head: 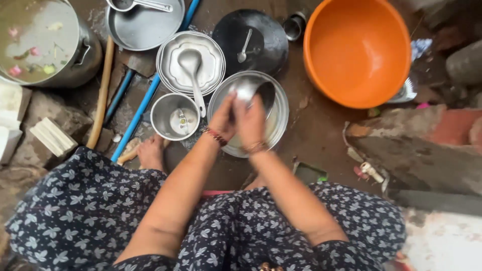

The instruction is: Washing various metal plates, bowls, and a large black pan on the floor.

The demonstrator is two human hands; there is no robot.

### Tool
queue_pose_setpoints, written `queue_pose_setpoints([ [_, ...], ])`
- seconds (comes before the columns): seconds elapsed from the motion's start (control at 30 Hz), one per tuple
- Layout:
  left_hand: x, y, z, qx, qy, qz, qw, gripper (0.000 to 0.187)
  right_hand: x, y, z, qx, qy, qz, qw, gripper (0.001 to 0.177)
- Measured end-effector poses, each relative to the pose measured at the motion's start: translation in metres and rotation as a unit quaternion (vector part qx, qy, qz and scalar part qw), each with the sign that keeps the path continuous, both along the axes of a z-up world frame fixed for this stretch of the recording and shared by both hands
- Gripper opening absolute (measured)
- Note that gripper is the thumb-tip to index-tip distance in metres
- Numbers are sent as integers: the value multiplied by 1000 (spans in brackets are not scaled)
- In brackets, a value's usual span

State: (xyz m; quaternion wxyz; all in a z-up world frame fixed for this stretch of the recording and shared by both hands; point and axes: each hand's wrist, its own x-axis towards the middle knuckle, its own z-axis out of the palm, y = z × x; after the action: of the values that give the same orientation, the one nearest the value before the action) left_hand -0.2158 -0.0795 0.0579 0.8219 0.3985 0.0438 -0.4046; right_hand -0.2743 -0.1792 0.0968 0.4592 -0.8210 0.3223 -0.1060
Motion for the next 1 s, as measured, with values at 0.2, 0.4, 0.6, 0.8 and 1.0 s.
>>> queue_pose_setpoints([
  [0.2, 4, 61, 31, -77, 102, 54, 990, 36, -30, 24, 4, -430, -275, 364, 779, 10],
  [0.4, -14, 72, 30, -137, 94, 35, 985, 38, -8, 80, 64, 278, -228, 8, 933, 22],
  [0.6, -8, 91, 51, -98, 118, 72, 985, 37, -20, 57, 45, -376, -226, 385, 812, 17],
  [0.8, -16, 87, 16, -170, 90, 57, 980, 41, -19, 80, 68, 152, -99, 86, 980, 21],
  [1.0, -10, 95, 38, -130, 78, 8, 988, 55, -25, 49, 62, -269, -90, 409, 867, 22],
])
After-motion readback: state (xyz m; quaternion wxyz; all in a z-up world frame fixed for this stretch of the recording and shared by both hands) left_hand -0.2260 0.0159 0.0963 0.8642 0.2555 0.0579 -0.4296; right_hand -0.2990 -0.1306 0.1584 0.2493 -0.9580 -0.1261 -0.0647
